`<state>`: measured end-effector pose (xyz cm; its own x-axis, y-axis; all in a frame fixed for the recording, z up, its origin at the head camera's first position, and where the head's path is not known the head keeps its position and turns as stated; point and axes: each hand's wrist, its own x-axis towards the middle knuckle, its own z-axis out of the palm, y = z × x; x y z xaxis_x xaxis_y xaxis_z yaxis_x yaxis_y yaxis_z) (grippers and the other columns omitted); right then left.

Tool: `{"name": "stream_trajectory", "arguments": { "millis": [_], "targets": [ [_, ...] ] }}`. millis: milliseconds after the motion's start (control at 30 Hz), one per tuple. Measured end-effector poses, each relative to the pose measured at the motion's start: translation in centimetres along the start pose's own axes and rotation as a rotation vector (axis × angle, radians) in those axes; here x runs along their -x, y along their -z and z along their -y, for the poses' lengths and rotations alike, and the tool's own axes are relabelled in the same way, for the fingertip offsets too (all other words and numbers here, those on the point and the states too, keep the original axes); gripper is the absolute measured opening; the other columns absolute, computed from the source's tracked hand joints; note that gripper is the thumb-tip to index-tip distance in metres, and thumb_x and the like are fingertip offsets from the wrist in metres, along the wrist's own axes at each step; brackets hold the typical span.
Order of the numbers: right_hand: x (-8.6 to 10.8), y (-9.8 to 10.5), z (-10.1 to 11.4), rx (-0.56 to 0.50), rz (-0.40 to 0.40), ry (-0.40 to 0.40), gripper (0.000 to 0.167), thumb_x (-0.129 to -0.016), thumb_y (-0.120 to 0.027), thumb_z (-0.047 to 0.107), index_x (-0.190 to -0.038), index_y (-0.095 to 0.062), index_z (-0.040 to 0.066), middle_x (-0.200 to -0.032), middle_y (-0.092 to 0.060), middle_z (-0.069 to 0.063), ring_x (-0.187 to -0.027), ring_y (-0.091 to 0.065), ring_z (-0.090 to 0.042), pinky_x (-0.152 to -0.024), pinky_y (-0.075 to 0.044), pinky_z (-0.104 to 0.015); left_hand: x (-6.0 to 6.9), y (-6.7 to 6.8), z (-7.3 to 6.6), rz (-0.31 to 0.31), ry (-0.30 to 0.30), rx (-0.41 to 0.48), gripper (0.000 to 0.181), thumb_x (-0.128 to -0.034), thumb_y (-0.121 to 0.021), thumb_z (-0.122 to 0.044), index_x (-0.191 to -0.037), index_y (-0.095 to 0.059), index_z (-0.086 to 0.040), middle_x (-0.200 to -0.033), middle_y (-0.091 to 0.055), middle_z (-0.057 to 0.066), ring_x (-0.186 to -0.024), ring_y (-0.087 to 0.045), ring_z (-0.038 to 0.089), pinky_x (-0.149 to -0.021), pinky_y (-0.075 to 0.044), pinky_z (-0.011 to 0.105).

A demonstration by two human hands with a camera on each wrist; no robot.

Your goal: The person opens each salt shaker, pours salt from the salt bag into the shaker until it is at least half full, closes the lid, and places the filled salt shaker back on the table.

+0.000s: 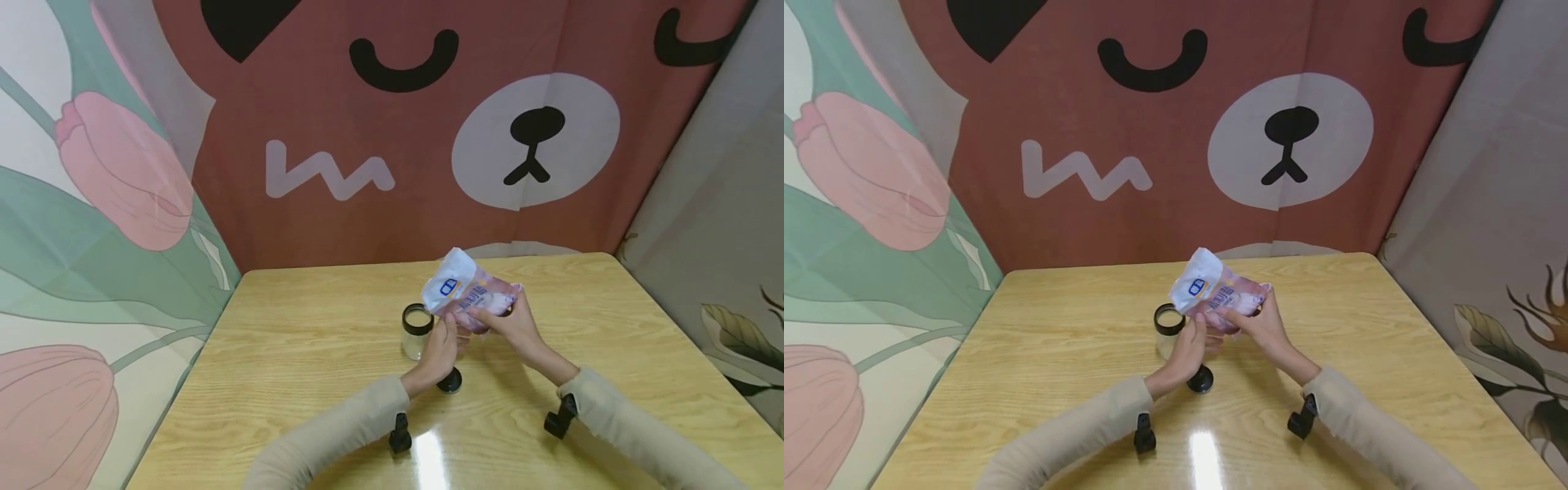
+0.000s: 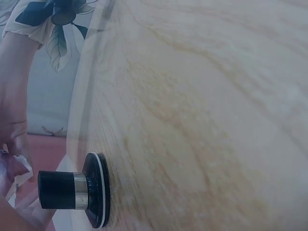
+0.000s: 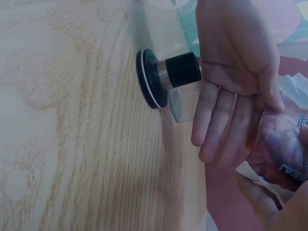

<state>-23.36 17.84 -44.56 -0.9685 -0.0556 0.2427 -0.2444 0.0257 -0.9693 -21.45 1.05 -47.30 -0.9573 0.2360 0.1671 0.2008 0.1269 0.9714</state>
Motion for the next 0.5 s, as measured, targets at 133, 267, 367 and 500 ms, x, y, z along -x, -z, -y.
{"name": "stream_trajectory", "arguments": {
  "millis": [133,267,367,500],
  "targets": [
    [-0.19,0.02,0.02,0.017,-0.003,0.008,0.052,-0.087,-0.076,0.003,-0.12,-0.036,0.01,-0.11,-0.058,-0.009,-0.09,-0.065,-0.013,-0.067,-0.059,-0.026,-0.01,-0.08,0.03,-0.007,-0.007,-0.006,0.055,-0.1104,-0.017,-0.037,-0.12,-0.054,0.003,-0.108,-0.065,0.025,-0.096,-0.068,0.037,-0.08,-0.059,0.039],
    [0.01,0.07,-0.14,0.037,-0.007,0.0,0.053,-0.086,-0.076,0.001,-0.119,-0.035,0.007,-0.111,-0.055,-0.011,-0.088,-0.064,-0.012,-0.064,-0.058,-0.025,0.14,-0.23,0.23,0.002,0.003,-0.014,0.054,-0.1107,-0.017,-0.034,-0.119,-0.053,0.004,-0.107,-0.065,0.026,-0.094,-0.069,0.037,-0.079,-0.06,0.038],
    [0.02,0.05,-0.19,0.052,-0.009,0.007,0.055,-0.086,-0.076,0.001,-0.121,-0.034,0.004,-0.112,-0.054,-0.015,-0.088,-0.063,-0.012,-0.064,-0.058,-0.025,0.12,-0.31,0.34,-0.002,0.009,-0.007,0.054,-0.1106,-0.017,-0.035,-0.119,-0.053,0.004,-0.106,-0.065,0.026,-0.093,-0.069,0.037,-0.078,-0.06,0.039],
    [-0.1,-0.06,-0.01,0.057,0.009,0.012,0.061,-0.086,-0.077,0.003,-0.13,-0.033,0.002,-0.114,-0.056,-0.02,-0.089,-0.064,-0.013,-0.065,-0.059,-0.027,0.18,-0.28,0.24,-0.011,0.024,0.014,0.055,-0.1105,-0.017,-0.037,-0.12,-0.053,0.003,-0.108,-0.064,0.026,-0.094,-0.068,0.037,-0.079,-0.059,0.041]
  ]
}}
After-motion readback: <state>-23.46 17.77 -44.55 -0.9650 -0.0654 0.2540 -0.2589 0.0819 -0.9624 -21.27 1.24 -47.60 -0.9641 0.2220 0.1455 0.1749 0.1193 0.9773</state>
